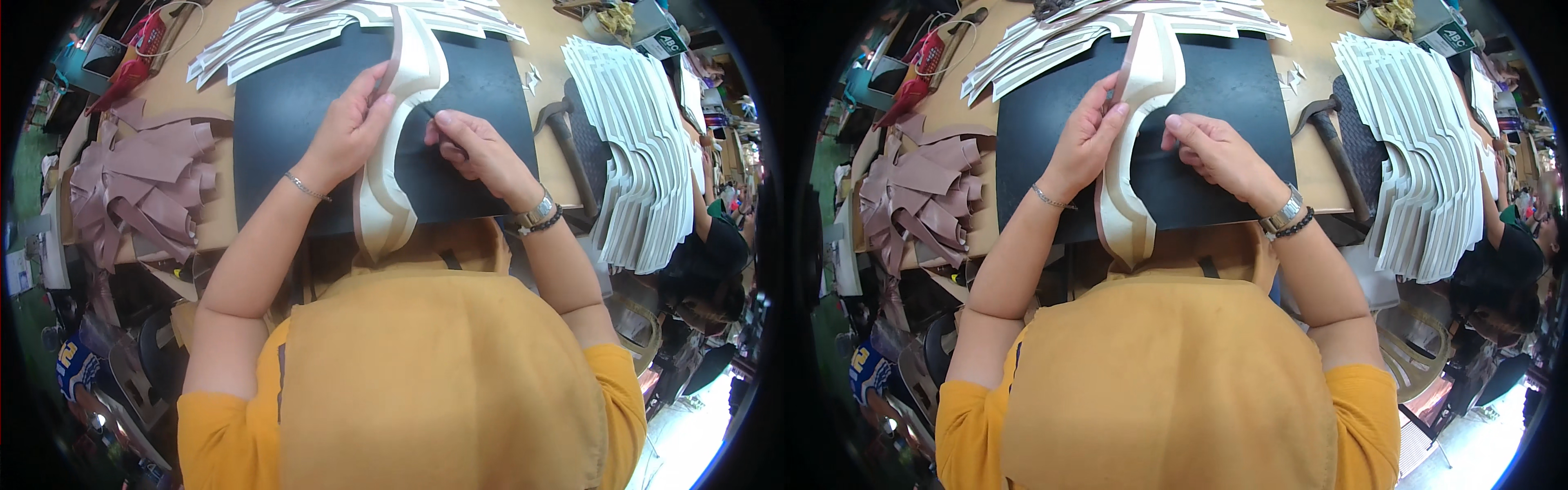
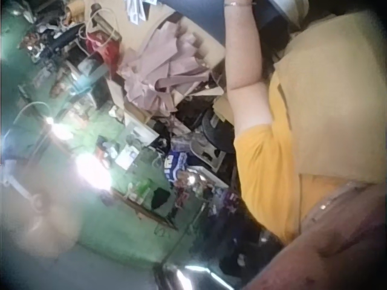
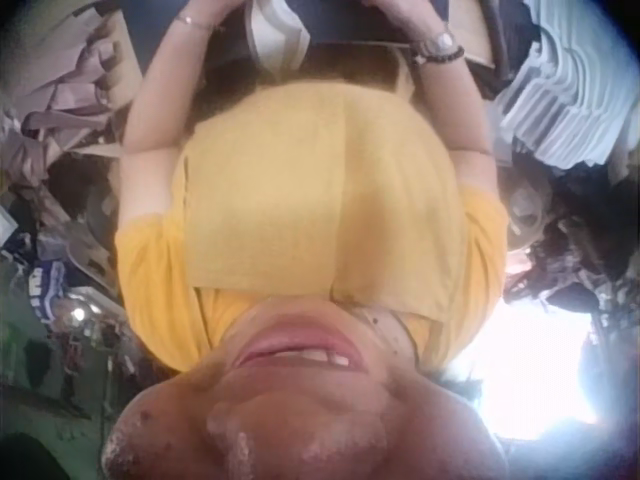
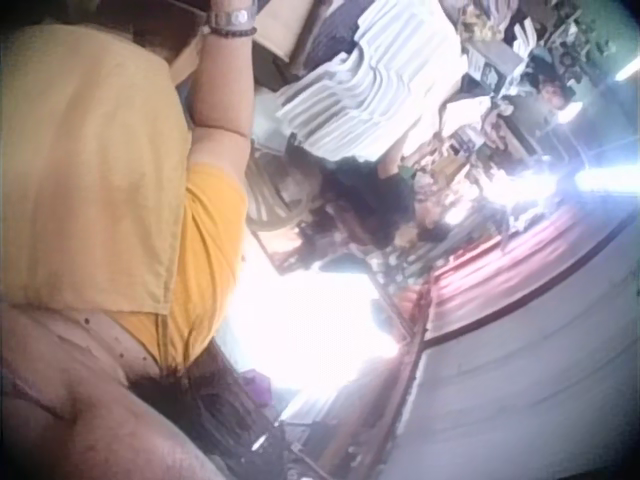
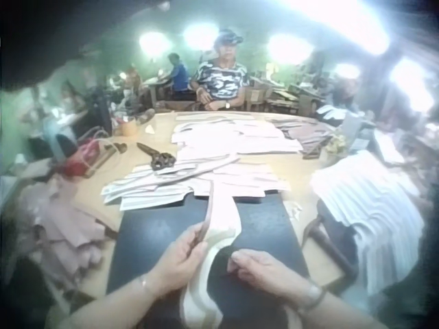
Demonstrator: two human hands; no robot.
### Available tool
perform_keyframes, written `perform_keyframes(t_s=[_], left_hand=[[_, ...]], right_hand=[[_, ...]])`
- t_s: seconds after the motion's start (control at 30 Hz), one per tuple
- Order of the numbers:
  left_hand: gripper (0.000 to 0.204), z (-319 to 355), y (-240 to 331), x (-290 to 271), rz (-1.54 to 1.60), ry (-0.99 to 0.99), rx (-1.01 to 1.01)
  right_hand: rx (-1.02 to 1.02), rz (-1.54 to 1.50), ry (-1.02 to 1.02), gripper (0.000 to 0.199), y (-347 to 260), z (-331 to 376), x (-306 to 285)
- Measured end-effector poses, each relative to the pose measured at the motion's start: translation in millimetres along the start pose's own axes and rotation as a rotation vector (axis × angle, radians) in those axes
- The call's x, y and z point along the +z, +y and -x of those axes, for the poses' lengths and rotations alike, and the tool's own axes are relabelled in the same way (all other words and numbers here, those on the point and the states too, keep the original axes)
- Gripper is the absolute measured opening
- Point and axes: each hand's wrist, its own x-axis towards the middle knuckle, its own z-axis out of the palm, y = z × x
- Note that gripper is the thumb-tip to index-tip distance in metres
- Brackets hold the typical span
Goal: The person aligns white material components and uses a hammer to secure the edges on a work surface, and handles strips of pink material by hand.
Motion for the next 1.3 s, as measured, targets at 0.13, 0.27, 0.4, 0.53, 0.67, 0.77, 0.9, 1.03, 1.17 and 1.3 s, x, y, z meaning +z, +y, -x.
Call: perform_keyframes(t_s=[0.13,0.27,0.4,0.53,0.67,0.77,0.9,1.03,1.17,1.3], left_hand=[[0.037,12.0,19.4,-6.0,0.218,0.375,0.056],[0.033,44.6,59.2,-9.7,0.471,0.692,0.05],[0.035,95.4,53.2,-4.0,0.533,0.484,-0.473],[0.043,104.3,68.4,4.6,0.779,0.033,-0.932],[0.037,97.3,81.8,2.3,0.205,-0.407,-0.763],[0.032,46.7,64.6,18.2,-0.503,-0.303,-0.01],[0.033,-24.9,29.4,45.1,-0.852,-0.156,0.175],[0.034,-56.8,2.6,58.2,-0.806,-0.2,0.021],[0.033,-65.0,4.1,60.6,-0.717,-0.254,-0.039],[0.028,-65.7,-1.6,58.0,-0.641,-0.233,-0.051]], right_hand=[[-0.337,0.175,0.152,0.037,-5.2,8.2,2.2],[-0.449,0.784,0.561,0.037,-29.6,-6.9,-81.6],[-0.139,0.991,0.862,0.036,-22.6,-38.4,-197.2],[-0.38,1.235,0.778,0.035,-8.2,-33.3,-228.9],[-0.437,1.066,0.272,0.035,-26.2,-11.0,-134.0],[-0.516,1.16,0.14,0.034,-19.6,-8.1,-126.4],[-0.465,1.169,0.098,0.036,-23.9,-12.7,-124.9],[-0.497,1.283,0.07,0.028,-35.1,-13.5,-124.8],[-0.579,1.333,0.025,0.021,-32.2,-15.6,-129.3],[-0.592,1.413,0.007,0.021,-34.2,-15.0,-125.4]])
